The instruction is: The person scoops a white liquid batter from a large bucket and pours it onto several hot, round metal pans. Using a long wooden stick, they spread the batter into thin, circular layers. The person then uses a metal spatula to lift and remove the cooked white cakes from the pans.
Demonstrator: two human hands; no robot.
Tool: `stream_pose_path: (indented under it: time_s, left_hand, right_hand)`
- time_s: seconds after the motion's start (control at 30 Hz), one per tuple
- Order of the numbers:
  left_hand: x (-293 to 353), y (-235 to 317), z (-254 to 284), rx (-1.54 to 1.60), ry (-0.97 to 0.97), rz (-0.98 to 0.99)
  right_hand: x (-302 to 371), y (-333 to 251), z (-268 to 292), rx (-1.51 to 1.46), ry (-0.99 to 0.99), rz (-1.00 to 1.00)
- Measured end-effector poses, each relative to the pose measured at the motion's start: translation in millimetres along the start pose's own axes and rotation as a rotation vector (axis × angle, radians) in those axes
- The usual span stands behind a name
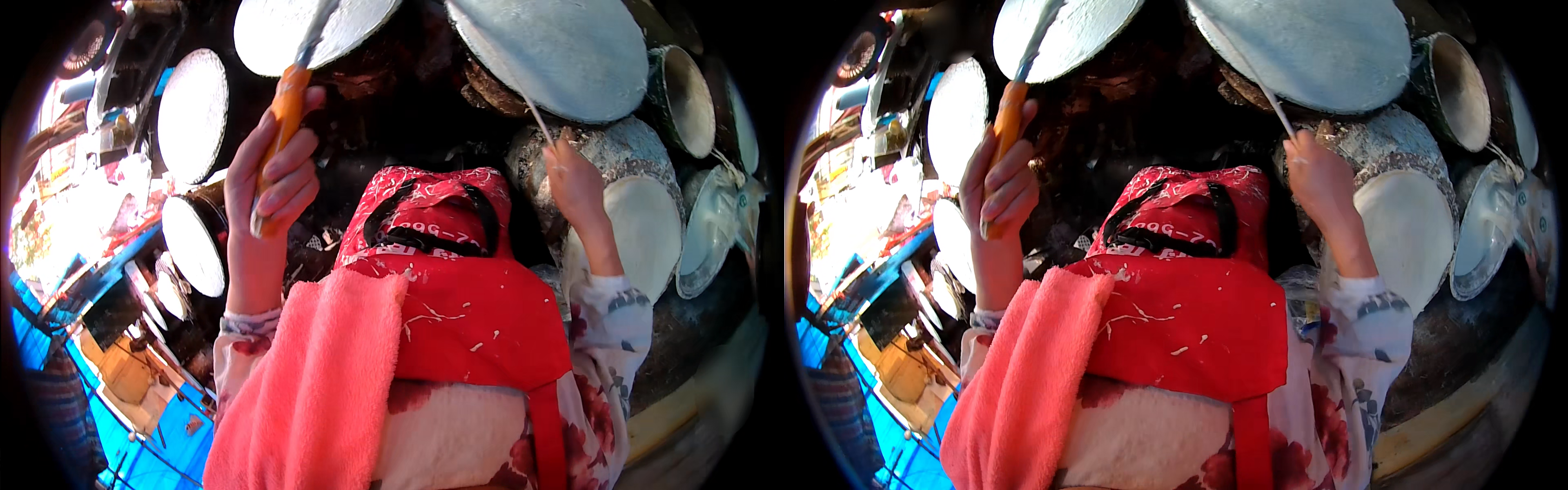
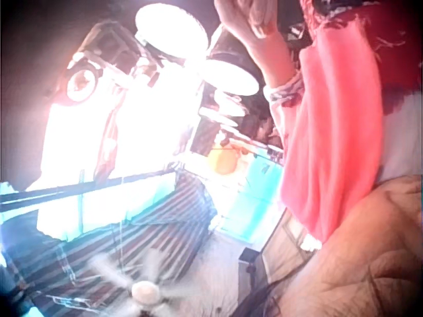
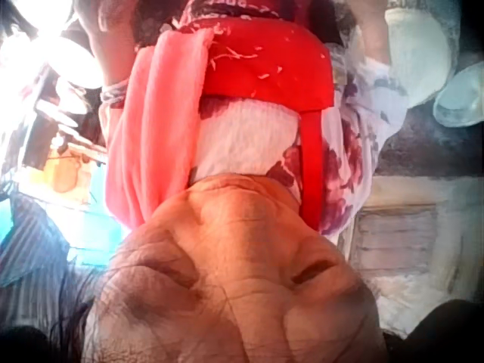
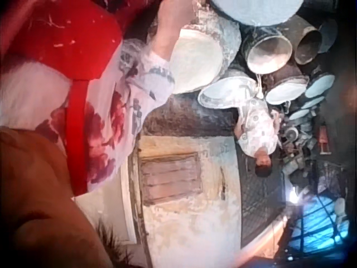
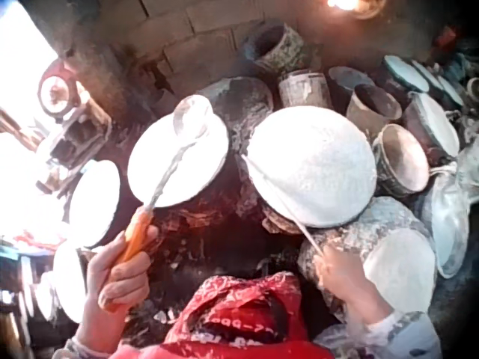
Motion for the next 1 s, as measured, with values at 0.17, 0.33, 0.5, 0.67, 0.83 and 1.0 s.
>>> stream_pose_path:
  time_s: [0.17,0.33,0.5,0.67,0.83,1.0]
  left_hand:
    - [67.8,16.9,24.8,-0.064,0.199,-0.191]
    - [120.5,18.9,49.1,-0.068,0.272,-0.295]
    - [173.6,1.7,76.5,-0.053,0.380,-0.367]
    - [232.7,-26.2,108.9,0.071,0.432,-0.431]
    - [277.6,-43.4,136.2,0.081,0.460,-0.415]
    - [290.1,-70.6,169.5,0.178,0.398,-0.416]
  right_hand:
    - [-13.6,69.6,12.0,-0.038,0.080,-0.298]
    - [20.8,16.7,6.8,0.019,-0.038,-0.025]
    - [22.7,17.6,-0.6,0.117,-0.054,-0.087]
    - [38.1,-1.0,-3.8,-0.094,0.039,0.057]
    - [80.3,-22.8,-25.9,0.131,-0.083,0.099]
    - [87.7,-25.4,-38.3,-0.248,0.039,0.061]
Point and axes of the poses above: each hand's wrist, its own x-axis away from the middle knuckle, its own z-axis out of the back of the hand, y = z × x, the point moved 7 cm from there along -x, towards the middle knuckle, and after that the axes turned 10 degrees about x, right-handed, at the moved point
